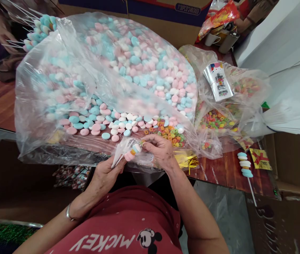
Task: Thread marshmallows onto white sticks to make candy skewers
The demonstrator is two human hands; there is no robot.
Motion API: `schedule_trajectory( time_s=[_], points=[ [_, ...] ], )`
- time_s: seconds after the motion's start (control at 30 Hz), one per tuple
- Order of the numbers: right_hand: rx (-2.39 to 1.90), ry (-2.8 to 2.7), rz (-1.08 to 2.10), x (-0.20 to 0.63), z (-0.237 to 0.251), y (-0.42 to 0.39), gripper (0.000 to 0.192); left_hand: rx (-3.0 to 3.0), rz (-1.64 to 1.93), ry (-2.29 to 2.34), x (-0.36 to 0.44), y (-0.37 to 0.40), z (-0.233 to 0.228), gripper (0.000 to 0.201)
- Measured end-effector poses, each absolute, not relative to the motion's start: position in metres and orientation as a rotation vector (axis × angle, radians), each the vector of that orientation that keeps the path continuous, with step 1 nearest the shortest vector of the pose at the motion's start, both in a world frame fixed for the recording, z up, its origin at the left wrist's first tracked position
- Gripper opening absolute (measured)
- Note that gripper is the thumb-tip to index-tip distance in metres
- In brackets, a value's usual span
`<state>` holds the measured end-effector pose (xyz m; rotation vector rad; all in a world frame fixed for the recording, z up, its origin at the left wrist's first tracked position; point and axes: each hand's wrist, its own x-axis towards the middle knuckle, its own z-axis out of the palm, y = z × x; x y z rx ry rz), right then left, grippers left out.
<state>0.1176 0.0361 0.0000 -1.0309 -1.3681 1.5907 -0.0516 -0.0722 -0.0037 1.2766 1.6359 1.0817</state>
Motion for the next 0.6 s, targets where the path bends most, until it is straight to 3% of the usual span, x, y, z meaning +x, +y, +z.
schedule_trajectory(
  time_s=[0.27,0.6],
  points=[
    [-0.867,-1.977,0.802,0.117,0.002,0.021,0.017,1.223,1.097,1.667,-0.047,-0.076,-0.006,0.035],
    [-0.727,-2.245,0.321,0.111,0.000,0.009,0.036,1.131,1.189,1.637,-0.045,-0.077,-0.013,0.036]
  ],
)
